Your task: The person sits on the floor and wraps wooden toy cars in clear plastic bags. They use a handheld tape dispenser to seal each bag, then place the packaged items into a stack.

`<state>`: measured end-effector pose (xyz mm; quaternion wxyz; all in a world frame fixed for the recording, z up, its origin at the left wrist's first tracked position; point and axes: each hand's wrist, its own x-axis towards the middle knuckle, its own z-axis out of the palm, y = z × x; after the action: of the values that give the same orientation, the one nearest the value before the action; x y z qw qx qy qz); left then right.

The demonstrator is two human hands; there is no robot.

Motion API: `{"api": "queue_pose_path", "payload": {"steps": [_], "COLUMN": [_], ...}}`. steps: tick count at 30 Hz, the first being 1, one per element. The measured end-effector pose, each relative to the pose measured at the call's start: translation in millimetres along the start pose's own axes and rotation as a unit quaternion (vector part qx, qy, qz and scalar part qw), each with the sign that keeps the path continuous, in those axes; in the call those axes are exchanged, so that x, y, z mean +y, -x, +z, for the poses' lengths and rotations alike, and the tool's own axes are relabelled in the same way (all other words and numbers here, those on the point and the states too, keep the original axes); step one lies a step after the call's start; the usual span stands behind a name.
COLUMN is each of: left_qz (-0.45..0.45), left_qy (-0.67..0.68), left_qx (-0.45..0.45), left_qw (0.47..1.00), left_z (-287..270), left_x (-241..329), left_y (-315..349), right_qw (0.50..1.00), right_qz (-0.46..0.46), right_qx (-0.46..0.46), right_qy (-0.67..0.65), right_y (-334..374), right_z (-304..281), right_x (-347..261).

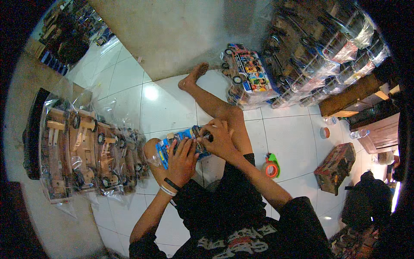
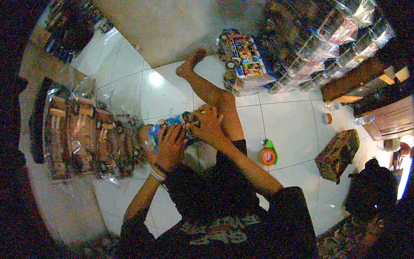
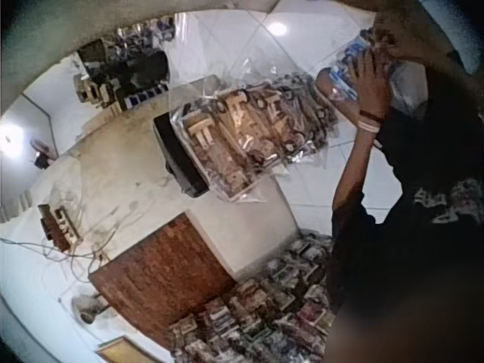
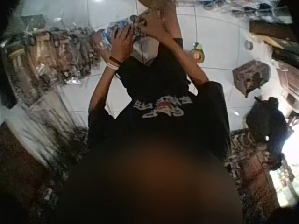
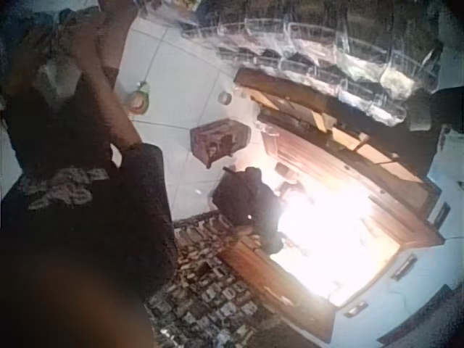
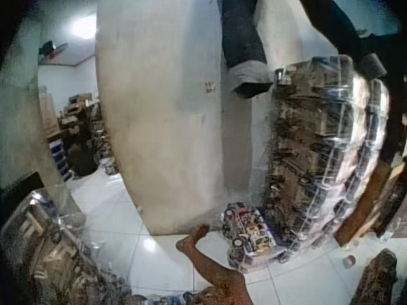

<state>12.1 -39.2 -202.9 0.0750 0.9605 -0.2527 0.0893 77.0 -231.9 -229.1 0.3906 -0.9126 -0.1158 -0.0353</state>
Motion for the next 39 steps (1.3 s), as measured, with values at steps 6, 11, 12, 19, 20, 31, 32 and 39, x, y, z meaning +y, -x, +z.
{"api": "queue_pose_path", "payload": {"steps": [6,11,12,19,20,31,32,39], "left_qz": [0.002,0.001,0.001,-0.047,-0.064,-0.092,-0.089,-0.087], "left_qy": [-0.01,-0.013,-0.016,-0.001,0.012,0.032,0.025,0.07], "left_qx": [-0.007,0.015,0.02,0.028,0.014,-0.034,-0.018,-0.03], "left_qw": [1.0,1.0,1.0,0.999,0.998,0.995,0.996,0.993], "left_z": [-1,6,7,10,9,-7,-10,-20], "left_x": [2,1,2,7,8,-6,-7,-11], "left_y": [-3,-5,-4,0,0,-1,-1,0], "right_qw": [0.942,0.842,0.832,0.795,0.775,0.988,0.997,0.908], "right_qz": [0.108,0.476,0.517,0.553,0.515,0.018,0.042,-0.011], "right_qx": [0.315,0.073,0.024,0.233,0.307,0.013,-0.065,-0.274], "right_qy": [0.05,0.242,0.201,-0.09,-0.202,-0.15,-0.017,0.318], "right_y": [98,267,295,270,238,-109,-132,-206], "right_z": [-43,-27,-20,-27,-44,-69,-45,35], "right_x": [121,285,309,335,319,-10,-34,-90]}}
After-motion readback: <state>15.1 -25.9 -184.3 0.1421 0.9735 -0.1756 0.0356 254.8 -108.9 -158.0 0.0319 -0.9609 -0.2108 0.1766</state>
